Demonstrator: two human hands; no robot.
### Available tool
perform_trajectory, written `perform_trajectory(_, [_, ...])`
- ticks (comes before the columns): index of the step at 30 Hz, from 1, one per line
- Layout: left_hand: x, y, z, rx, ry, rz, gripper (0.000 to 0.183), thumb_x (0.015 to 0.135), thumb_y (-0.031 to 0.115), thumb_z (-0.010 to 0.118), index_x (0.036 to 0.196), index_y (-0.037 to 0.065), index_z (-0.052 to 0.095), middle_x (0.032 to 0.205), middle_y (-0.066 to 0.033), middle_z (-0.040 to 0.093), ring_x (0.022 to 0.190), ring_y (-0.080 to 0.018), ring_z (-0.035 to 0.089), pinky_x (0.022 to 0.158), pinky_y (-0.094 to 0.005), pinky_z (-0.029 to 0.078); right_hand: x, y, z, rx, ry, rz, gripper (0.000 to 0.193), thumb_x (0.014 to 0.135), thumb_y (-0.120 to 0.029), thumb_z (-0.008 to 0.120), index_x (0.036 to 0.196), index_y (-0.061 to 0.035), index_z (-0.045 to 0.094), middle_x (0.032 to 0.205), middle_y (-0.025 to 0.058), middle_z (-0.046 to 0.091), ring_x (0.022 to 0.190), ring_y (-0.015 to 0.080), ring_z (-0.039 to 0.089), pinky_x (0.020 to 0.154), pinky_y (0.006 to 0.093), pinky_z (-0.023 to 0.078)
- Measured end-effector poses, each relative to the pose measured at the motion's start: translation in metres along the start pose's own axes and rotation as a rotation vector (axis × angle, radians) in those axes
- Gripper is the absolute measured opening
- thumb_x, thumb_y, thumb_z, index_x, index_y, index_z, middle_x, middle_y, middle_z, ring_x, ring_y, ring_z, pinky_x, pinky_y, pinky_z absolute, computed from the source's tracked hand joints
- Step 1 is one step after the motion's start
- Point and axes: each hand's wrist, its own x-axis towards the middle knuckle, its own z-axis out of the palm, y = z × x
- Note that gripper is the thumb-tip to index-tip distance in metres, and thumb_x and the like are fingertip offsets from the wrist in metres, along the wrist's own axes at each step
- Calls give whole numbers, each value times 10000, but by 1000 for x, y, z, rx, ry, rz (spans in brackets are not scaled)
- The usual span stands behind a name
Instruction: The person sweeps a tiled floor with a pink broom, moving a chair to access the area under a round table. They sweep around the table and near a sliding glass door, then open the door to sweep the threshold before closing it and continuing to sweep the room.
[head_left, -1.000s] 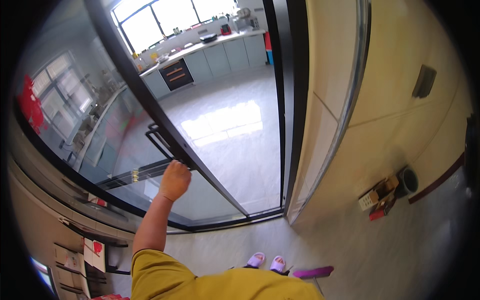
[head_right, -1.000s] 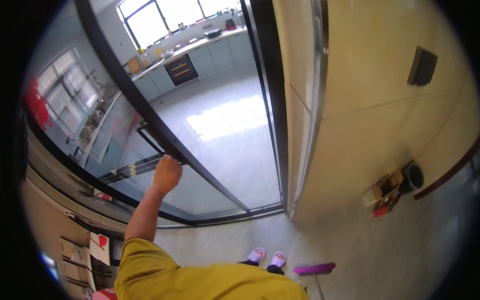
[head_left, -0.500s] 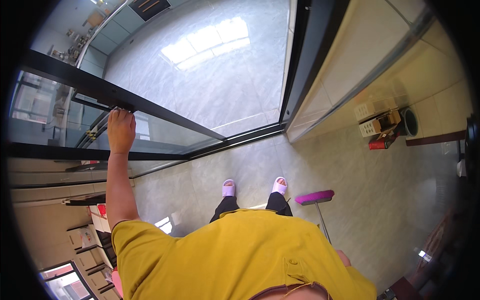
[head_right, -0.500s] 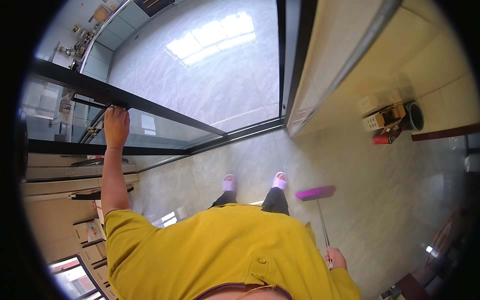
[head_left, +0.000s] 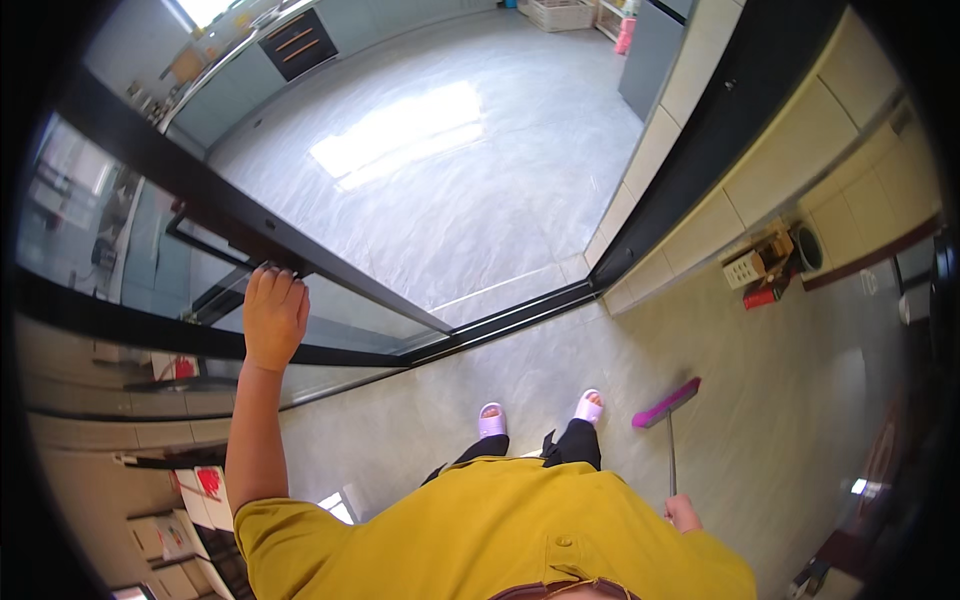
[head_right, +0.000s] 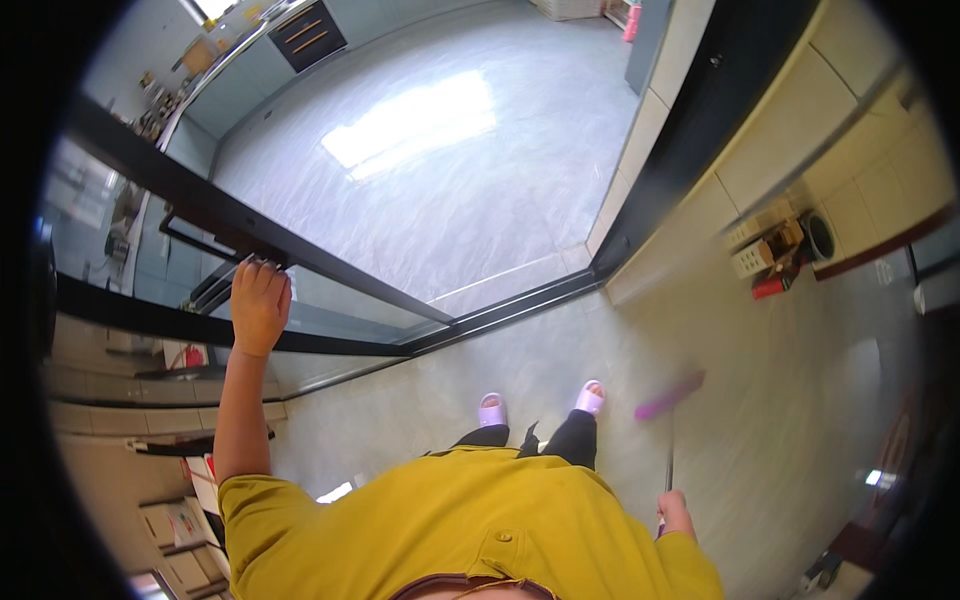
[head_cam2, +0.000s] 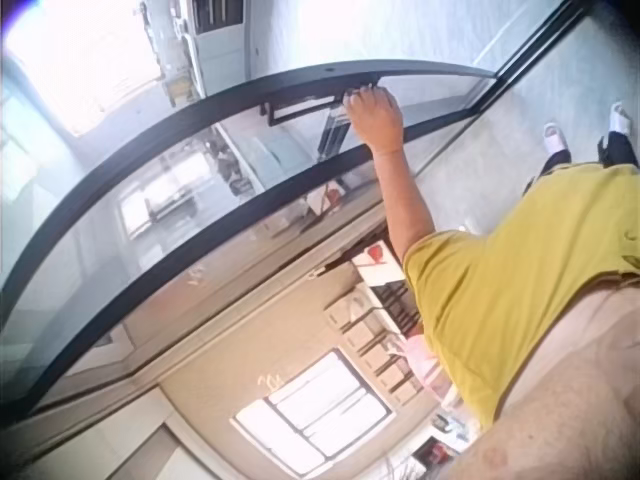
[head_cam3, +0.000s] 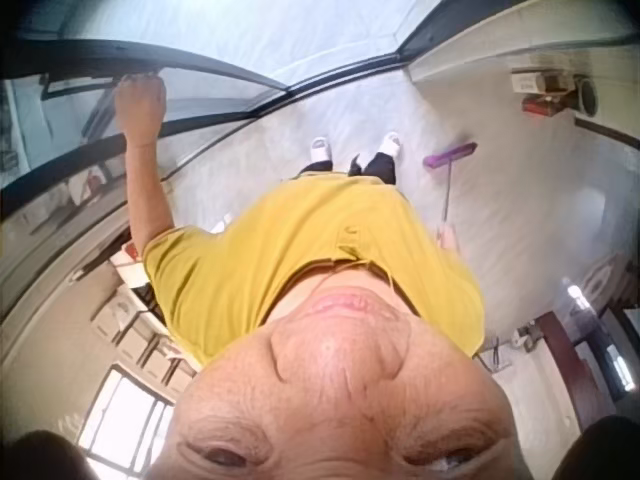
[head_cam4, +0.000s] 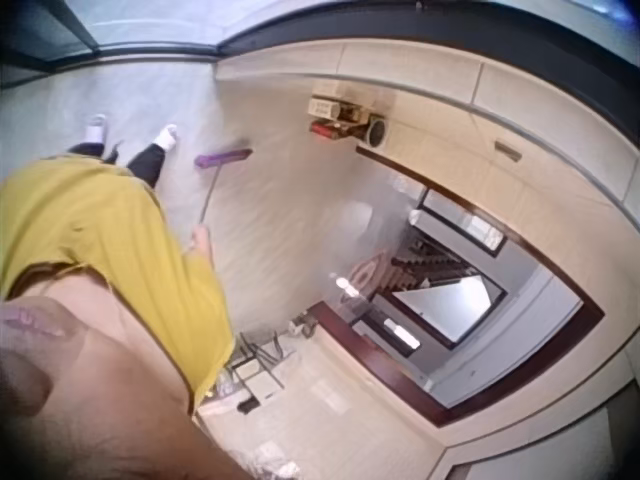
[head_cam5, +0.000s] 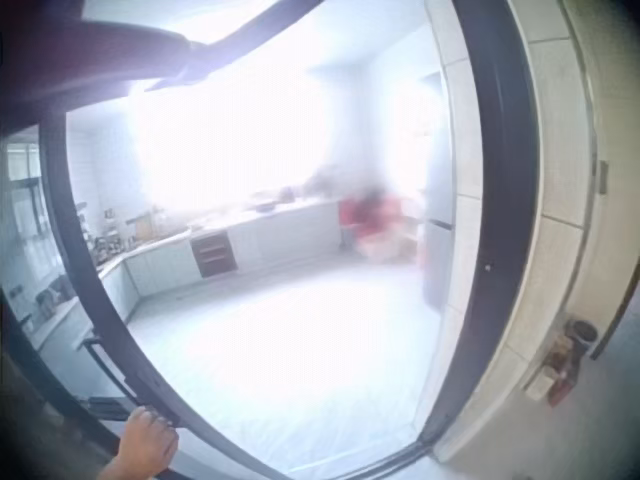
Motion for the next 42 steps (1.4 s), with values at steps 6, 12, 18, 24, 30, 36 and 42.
perform_trajectory(6, [-47, -22, -3, 37, 59, -94, 86, 708, 44, 590, 756, 15, 525, 810, -117, 509, 831, -294, 483, 850, -428, 387, -65, 21, 51, 440, 17, -122, 115, 761, -23, 482, 874, -6, 478, 590, 139, 503, 398, 233, 474, 335, 367, 368])
perform_trajectory(12, [-65, -22, -15, 120, 6, -259, 86, 731, 70, 598, 803, 35, 565, 821, -113, 535, 845, -287, 508, 920, -425, 374, -110, 17, 58, 270, -6, -193, 114, 785, -62, 498, 870, -32, 428, 541, 74, 443, 381, 175, 417, 311, 339, 349])
perform_trajectory(18, [-63, -6, -31, 56, 34, -271, 139, 737, 84, 607, 870, 57, 576, 905, -89, 558, 914, -288, 515, 935, -412, 361, -111, 45, 60, 183, -98, -291, 84, 823, -106, 465, 872, -40, 444, 556, 72, 449, 417, 180, 435, 339, 344, 364])
perform_trajectory(24, [-69, -15, -21, 127, -163, -201, 219, 718, 83, 606, 935, 61, 586, 1057, -118, 529, 1067, -285, 461, 989, -408, 305, -109, 55, 72, 114, -80, -304, 127, 837, -160, 459, 870, -37, 461, 594, 99, 480, 480, 219, 466, 389, 367, 377])
perform_trajectory(30, [-93, -46, -9, 215, -243, -234, 156, 735, 96, 575, 888, 65, 592, 1045, -104, 541, 1075, -255, 464, 1006, -386, 284, -105, 64, 96, 101, 2, -366, 183, 850, -215, 453, 868, -35, 478, 632, 127, 512, 543, 258, 497, 438, 391, 389])
perform_trajectory(36, [-119, -67, 2, 196, -234, -126, 95, 735, 81, 575, 827, 57, 580, 969, -81, 567, 1032, -232, 493, 984, -366, 303, -104, 82, 164, 66, 178, -520, 242, 864, -270, 447, 866, -32, 495, 669, 154, 544, 606, 297, 529, 487, 414, 401])
perform_trajectory(42, [-141, -86, 14, 195, -163, -85, 118, 760, 116, 588, 866, 63, 590, 976, -71, 588, 1045, -224, 498, 958, -353, 311, -116, 87, 253, 15, 290, -626, 303, 878, -324, 442, 864, -29, 512, 707, 181, 576, 669, 336, 560, 537, 437, 414])
